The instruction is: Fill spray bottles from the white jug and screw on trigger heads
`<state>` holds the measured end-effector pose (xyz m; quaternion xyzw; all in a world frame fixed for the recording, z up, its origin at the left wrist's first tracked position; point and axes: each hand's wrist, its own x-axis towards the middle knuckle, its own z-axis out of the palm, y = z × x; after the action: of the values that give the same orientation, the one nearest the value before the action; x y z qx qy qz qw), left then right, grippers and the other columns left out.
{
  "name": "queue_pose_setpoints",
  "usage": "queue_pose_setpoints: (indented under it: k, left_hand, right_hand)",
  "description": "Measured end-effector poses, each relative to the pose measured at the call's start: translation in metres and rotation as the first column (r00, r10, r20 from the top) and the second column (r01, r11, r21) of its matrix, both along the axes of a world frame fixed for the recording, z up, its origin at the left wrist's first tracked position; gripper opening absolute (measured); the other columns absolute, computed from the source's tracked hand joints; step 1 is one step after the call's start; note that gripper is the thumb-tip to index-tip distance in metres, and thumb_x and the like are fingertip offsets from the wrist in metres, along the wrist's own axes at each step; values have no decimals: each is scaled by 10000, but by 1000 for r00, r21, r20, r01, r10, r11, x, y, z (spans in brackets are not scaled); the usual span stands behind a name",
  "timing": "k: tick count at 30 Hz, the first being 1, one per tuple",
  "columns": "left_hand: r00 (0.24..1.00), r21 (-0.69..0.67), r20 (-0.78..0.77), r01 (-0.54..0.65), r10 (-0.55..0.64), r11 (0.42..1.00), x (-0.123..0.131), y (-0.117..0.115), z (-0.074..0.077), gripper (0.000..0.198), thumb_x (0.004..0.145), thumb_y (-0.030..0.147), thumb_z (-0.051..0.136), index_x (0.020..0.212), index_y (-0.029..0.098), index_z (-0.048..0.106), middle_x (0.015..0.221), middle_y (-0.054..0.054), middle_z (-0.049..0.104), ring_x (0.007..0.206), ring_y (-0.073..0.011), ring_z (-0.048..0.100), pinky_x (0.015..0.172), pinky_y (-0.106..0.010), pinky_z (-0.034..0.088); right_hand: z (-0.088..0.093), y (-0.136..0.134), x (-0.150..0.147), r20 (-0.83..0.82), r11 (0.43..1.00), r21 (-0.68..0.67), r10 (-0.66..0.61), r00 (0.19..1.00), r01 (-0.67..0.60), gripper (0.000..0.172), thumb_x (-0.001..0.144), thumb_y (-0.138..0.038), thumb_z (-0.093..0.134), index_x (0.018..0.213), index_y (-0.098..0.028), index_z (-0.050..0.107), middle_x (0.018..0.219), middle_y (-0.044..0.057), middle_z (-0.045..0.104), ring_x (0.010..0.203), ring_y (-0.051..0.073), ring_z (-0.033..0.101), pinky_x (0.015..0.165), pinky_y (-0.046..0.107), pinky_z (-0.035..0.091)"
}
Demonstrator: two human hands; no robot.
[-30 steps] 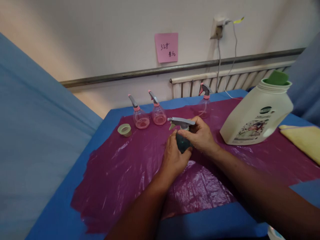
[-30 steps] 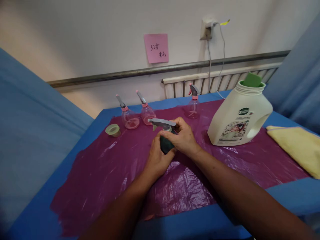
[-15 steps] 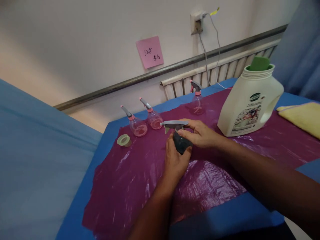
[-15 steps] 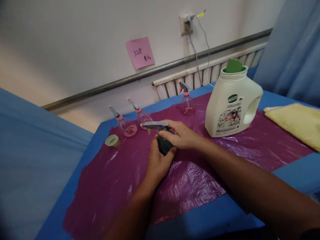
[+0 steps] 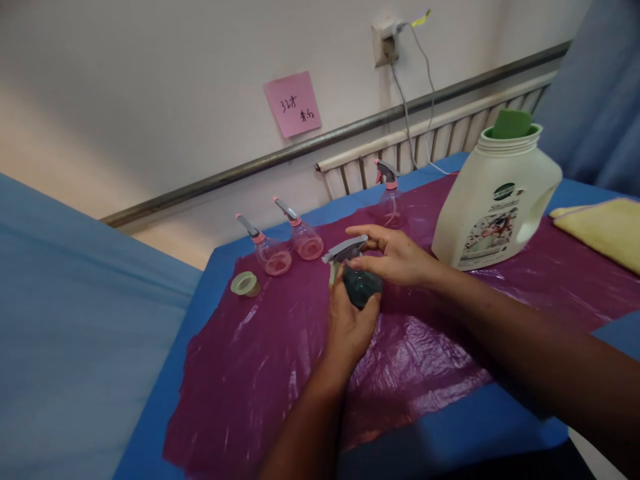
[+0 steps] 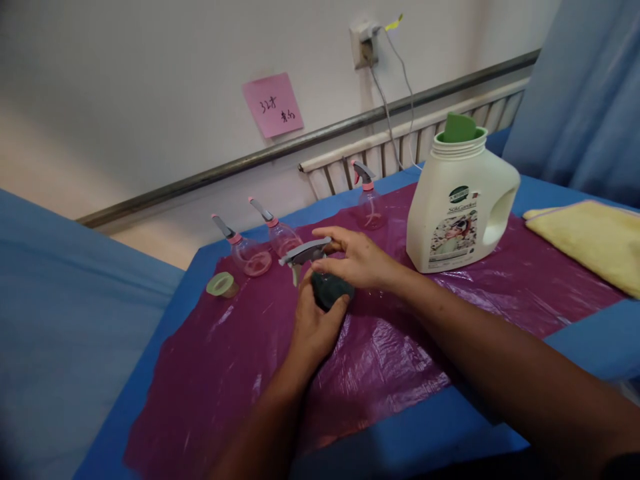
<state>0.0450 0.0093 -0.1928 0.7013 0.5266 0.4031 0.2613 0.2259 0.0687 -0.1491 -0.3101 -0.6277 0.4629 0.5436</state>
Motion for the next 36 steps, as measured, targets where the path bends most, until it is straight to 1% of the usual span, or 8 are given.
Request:
queue_pose_setpoints:
  k: [3,9,12,17,19,24,30,36]
  left_hand:
    - [999,33,-22,40,-39,999,1,1,4,726,945,227,787,1617,308,524,1644,-109,594,1561,-342,544,1332,-571,435]
    - [1000,0,23,-8,8,1000,0,0,0,744,919,253,811,1600,290,513,1520,-117,638,1443,-332,621,1246,-564,515]
    - [999,-23,31,-10,11,1000,0,-2,-1,746,928,254,800,1606,291,494,1522,-116,638,1448,-329,620,1237,-567,517]
    - [999,-24,32,3,-2,1000,0,-3,0,744,931,242,796,1608,287,492,1557,-126,618,1490,-338,592,1259,-575,500]
    - [1000,-15,31,1,-1,1000,0,-3,0,752,930,251,804,1610,288,485,1573,-131,603,1500,-346,584,1266,-585,495]
    - [1000,-14,14,-17,18,1000,0,-3,-3,803,933,275,824,1640,289,442,1583,-140,588,1499,-345,582,1282,-586,479]
    - [1000,-16,19,-14,14,1000,1,-4,-5,812,918,264,841,1633,311,458,1542,-135,611,1488,-361,591,1265,-601,494]
    - [1000,-19,25,-8,8,1000,1,-5,-6,816,917,281,842,1634,303,453,1592,-143,591,1525,-378,564,1270,-619,488]
  right_hand:
    - [-7,6,2,-121,983,-86,153,981,-164,703,894,-313,879,1547,-255,625,1027,16,831,936,189,787,788,322,645]
    - [-7,12,3,-165,953,-53,286,944,-298,521,911,-324,874,1400,-261,707,1149,57,845,1117,216,807,923,367,693]
    - [-6,11,2,-121,965,-23,257,959,-262,497,909,-331,868,1381,-257,730,1150,70,848,1155,236,807,966,410,691]
    - [-10,7,-5,-68,999,34,-36,997,38,654,768,-205,916,1393,-250,731,1185,56,833,1141,219,787,1123,450,615]
    - [-10,6,-7,-53,994,35,-99,994,101,657,751,-188,905,1385,-241,740,1123,40,826,1094,216,785,1091,438,624]
    - [-8,4,-1,-114,991,-118,48,992,-61,773,801,-295,944,1529,-275,683,1157,66,845,970,236,810,830,396,692]
    - [-10,1,6,-111,983,-71,159,981,-167,601,901,-332,908,1472,-305,724,1311,78,836,1218,247,793,1032,438,675]
    - [-16,-1,1,-147,991,-91,82,986,-96,610,828,-299,954,1384,-266,705,1213,64,840,1092,207,793,956,377,652]
